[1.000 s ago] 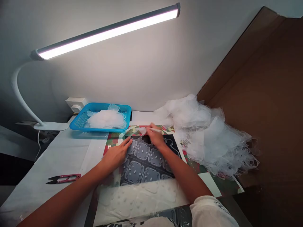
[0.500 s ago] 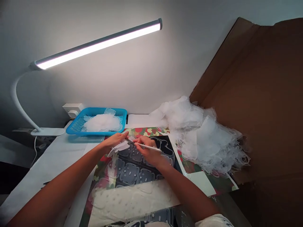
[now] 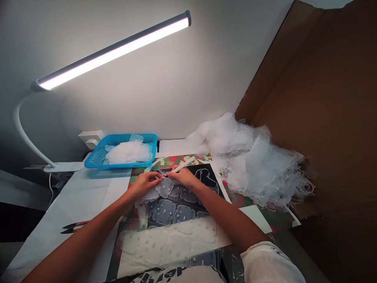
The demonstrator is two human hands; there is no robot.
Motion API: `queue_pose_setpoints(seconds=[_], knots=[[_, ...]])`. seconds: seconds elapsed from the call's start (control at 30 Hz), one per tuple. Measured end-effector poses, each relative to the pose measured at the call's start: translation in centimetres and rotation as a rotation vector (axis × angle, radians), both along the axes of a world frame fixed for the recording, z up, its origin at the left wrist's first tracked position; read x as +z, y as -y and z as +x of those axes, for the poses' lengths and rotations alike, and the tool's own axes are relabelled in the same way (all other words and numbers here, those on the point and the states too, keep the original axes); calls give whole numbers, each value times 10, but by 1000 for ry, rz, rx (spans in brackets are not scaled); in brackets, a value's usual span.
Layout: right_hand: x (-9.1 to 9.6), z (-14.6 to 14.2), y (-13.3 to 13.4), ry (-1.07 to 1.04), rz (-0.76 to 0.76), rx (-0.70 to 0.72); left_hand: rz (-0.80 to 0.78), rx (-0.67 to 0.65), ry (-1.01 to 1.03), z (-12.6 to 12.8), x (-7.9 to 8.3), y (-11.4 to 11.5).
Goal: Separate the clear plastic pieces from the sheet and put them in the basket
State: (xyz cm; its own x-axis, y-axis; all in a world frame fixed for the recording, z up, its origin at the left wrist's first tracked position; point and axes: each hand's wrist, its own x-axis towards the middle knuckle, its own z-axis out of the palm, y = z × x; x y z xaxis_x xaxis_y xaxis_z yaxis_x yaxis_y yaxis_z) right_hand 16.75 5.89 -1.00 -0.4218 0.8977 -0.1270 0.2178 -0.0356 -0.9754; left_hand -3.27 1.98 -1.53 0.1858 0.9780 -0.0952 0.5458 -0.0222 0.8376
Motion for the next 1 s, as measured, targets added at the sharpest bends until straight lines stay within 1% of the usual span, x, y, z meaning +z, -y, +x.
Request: queue_pose_setpoints(seconds=[0.07,0.17,0.27,0.37,0.47,0.6,0.67,0.73,0.8,0.83,0.87,0.93,1.0], knots=[[-3,-2,0,10,27,-34,63,6,-22,0,0,2],[-9,1,-12,42,108,-159,145,31,-9,-3,2,8],[-14,8,-30,57,148,-255,125,101,110,-9,6,15],[-17,12,-49,29,137,-279,50,178,277,-16,9,21],[-18,13,-63,12,136,-279,-5,233,404,-23,10,26],[-18,18,-71,-18,114,-210,-44,268,483,-29,13,31],[-18,26,-69,-33,125,-221,-13,272,470,-35,20,28],[-17,36,-64,-31,154,-266,67,267,391,-44,34,14],[-15,47,-56,-16,184,-298,181,259,196,-59,55,-10],[-14,52,-51,-12,193,-301,235,254,34,-69,67,-25],[-13,56,-46,-12,200,-297,283,257,-170,-79,79,-41],[-11,65,-35,-16,221,-279,307,284,-290,-99,100,-71],[-9,76,-24,-2,229,-258,312,321,-385,-113,113,-94]])
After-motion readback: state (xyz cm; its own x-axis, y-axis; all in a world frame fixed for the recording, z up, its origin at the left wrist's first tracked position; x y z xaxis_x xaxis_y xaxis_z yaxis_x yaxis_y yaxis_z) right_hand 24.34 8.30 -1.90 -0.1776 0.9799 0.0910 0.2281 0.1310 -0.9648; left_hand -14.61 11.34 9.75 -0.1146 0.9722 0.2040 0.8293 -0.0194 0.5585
